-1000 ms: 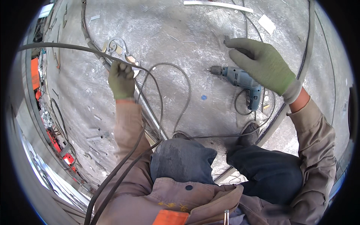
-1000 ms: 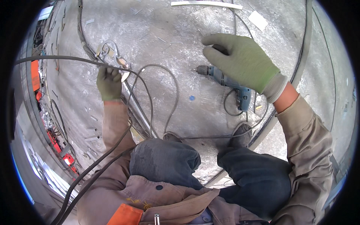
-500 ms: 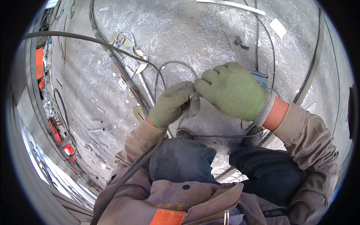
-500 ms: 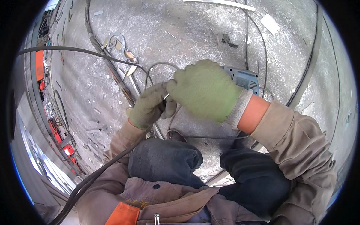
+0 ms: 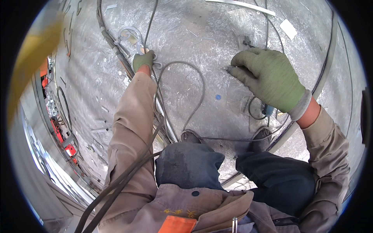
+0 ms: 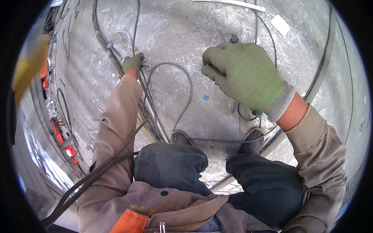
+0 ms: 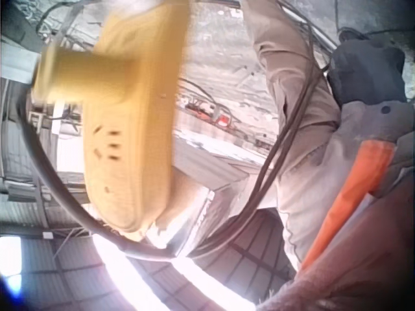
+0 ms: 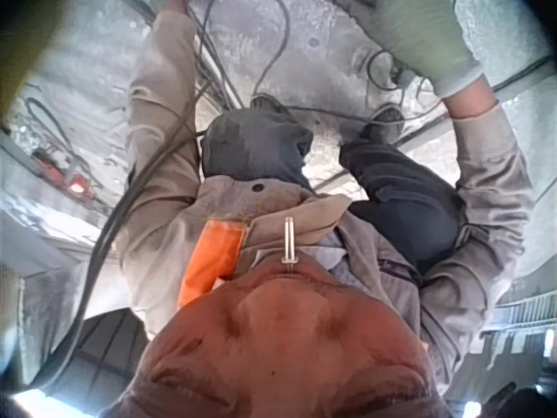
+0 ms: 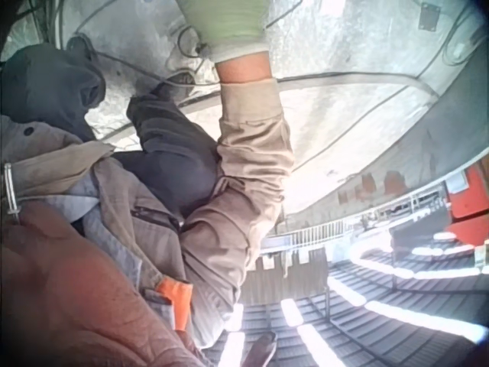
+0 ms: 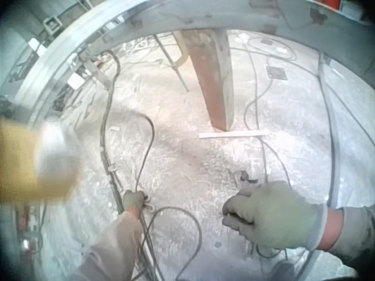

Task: The person assembles a metal gate by positioning decorative metal pieces onto a frame, grinding edges, drilling holes, and fastening components with a drill. The person handles metal bars, decorative pieces, and fasteners throughout the process.

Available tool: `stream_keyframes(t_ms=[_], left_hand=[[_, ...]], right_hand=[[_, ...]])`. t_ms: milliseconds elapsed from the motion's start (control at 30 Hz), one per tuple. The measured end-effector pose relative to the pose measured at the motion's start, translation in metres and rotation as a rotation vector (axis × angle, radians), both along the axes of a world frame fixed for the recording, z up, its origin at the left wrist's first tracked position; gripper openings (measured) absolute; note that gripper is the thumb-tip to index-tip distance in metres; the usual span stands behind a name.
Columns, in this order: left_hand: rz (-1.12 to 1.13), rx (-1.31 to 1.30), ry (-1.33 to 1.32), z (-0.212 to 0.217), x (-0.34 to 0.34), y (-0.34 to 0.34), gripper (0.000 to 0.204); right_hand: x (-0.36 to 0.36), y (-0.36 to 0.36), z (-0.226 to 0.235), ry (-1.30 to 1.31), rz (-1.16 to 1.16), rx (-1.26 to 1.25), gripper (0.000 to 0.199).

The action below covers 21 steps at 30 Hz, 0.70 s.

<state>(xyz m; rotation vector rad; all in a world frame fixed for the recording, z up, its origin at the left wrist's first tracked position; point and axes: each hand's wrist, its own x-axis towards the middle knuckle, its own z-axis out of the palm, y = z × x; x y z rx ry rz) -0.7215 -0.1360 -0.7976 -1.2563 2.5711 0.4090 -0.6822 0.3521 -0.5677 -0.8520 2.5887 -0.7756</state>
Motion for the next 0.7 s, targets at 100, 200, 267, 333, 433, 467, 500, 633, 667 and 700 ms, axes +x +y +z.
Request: stream_keyframes(t_ms=[100, 200, 267, 333, 433, 467, 500, 633, 667, 700], left_hand=[[-0.03, 0.103, 0.261, 0.016, -0.001, 0.012, 0.067], [-0.05, 0.146, 0.468, 0.042, 0.016, 0.046, 0.055], [-0.082, 0.255, 0.6, 0.058, 0.036, 0.028, 0.062], [-0.065, 0.26, 0.481, 0.064, 0.056, 0.016, 0.061], [-0.102, 0.56, 0.565, 0.085, 0.078, 0.019, 0.041], [0.164, 0.619, 0.578, 0.087, 0.079, 0.052, 0.034], [0.049, 0.538, 0.545, 0.108, 0.087, 0.04, 0.034], [0.158, 0.856, 0.448, 0.164, 0.119, 0.062, 0.036], [0.204, 1.006, 0.479, 0.18, 0.128, 0.07, 0.038], [0.252, 1.157, 0.51, 0.194, 0.135, 0.081, 0.041]], right_hand=[[0.0, 0.008, 0.014, -0.027, -0.051, -0.035, 0.029], [0.008, 0.018, 0.02, -0.053, -0.125, -0.092, 0.029], [0.003, 0.014, 0.025, -0.075, -0.15, -0.187, 0.03], [0.004, -0.004, 0.023, -0.575, -0.332, -0.253, 0.032], [0.018, -0.008, 0.006, -0.932, -0.517, -0.455, 0.036], [0.021, 0.002, -0.002, -0.982, -0.596, -0.518, 0.037], [0.018, 0.001, 0.003, -0.977, -0.566, -0.525, 0.036], [0.026, 0.022, 0.016, -0.937, -0.592, -0.469, 0.035], [0.034, 0.025, 0.024, -0.931, -0.622, -0.471, 0.035], [0.043, 0.029, 0.033, -0.923, -0.655, -0.471, 0.036]])
